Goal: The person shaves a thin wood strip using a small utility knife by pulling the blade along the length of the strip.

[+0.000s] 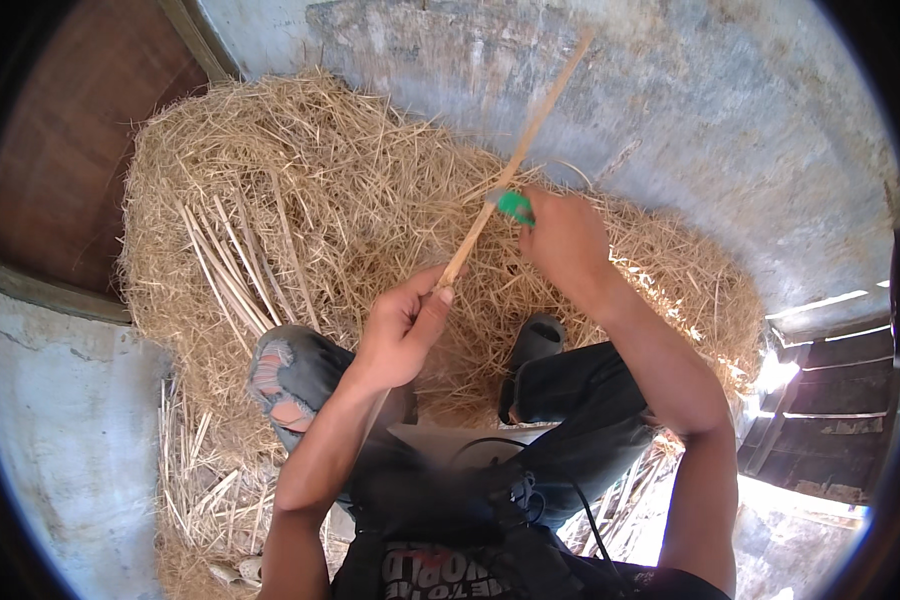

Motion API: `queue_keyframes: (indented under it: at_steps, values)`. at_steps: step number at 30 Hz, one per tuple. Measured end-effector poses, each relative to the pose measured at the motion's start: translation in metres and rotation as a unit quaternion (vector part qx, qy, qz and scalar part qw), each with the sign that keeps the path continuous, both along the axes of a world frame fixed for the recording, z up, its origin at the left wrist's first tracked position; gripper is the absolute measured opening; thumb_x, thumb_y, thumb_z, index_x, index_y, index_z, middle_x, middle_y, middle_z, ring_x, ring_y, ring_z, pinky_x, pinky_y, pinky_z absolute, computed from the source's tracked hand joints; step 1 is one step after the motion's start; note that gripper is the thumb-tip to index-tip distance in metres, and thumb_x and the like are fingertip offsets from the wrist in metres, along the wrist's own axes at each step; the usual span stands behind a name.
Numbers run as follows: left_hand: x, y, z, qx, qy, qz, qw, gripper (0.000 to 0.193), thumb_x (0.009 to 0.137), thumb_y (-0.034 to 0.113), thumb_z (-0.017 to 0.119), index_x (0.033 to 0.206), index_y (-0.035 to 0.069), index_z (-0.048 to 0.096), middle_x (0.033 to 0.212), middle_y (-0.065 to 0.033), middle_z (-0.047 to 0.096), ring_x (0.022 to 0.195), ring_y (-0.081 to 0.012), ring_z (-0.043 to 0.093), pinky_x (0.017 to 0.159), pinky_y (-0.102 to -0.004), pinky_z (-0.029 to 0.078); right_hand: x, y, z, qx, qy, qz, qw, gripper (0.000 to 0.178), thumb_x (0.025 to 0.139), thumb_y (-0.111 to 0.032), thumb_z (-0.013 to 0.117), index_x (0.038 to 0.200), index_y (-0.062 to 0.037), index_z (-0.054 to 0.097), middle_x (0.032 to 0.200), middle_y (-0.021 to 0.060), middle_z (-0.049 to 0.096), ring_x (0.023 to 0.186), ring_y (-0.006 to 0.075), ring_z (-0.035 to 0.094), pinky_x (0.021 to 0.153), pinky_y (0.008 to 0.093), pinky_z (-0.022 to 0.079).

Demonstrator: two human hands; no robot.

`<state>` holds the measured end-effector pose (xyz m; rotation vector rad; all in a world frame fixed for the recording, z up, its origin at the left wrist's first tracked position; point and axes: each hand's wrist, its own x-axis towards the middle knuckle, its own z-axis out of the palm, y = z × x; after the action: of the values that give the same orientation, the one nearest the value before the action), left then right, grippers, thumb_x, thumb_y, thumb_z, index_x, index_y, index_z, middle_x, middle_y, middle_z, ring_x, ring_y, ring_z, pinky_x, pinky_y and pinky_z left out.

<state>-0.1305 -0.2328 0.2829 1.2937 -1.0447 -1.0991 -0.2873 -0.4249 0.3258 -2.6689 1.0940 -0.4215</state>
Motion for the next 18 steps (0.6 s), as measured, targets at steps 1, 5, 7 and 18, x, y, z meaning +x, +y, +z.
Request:
queue_keyframes:
  at_steps: [1,5,7,18]
  values:
    - [-0.001,0.0,-0.002,0.004,-0.002,0.0,1.0,0.038,0.113,0.015,0.047,0.145,-0.003,0.052,0.066,0.0094,0.034,0.052,-0.0011,0.029,0.048,-0.023,0.022,-0.001,0.006,-0.005,-0.002,0.012,0.019,1.0,0.018,0.081,-0.005,0.07,0.1,-0.0046,0.07,0.078,0.0195,0.071,0.073,0.0387,0.072,0.065,0.0506,0.057]
    - [0.003,0.004,-0.005,0.02,0.0,0.031,0.999,0.038,0.109,0.018,0.056,0.143,-0.001,0.058,0.067,0.0092,0.041,0.058,-0.0011,0.035,0.052,-0.0237,0.028,0.005,0.022,-0.01,-0.001,0.022,0.036,0.999,0.017,0.081,-0.003,0.07,0.098,-0.0034,0.07,0.077,0.0191,0.071,0.073,0.0388,0.072,0.065,0.0505,0.057]
    - [0.0,0.001,-0.004,0.005,-0.012,0.037,0.999,0.039,0.109,0.017,0.056,0.143,-0.002,0.058,0.067,0.009,0.041,0.058,-0.0013,0.035,0.052,-0.0239,0.028,0.003,0.011,-0.003,-0.002,0.019,0.018,1.0,0.015,0.083,-0.003,0.068,0.098,-0.0027,0.069,0.077,0.02,0.07,0.073,0.039,0.072,0.064,0.0512,0.056]
    - [-0.003,0.001,-0.003,0.013,-0.061,0.044,0.997,0.037,0.108,0.015,0.057,0.141,-0.002,0.059,0.068,0.0073,0.043,0.059,-0.0028,0.035,0.052,-0.025,0.03,-0.002,-0.001,-0.002,-0.008,-0.001,0.023,1.0,0.013,0.086,-0.004,0.063,0.098,-0.0009,0.068,0.075,0.0218,0.069,0.075,0.0409,0.071,0.066,0.0543,0.055]
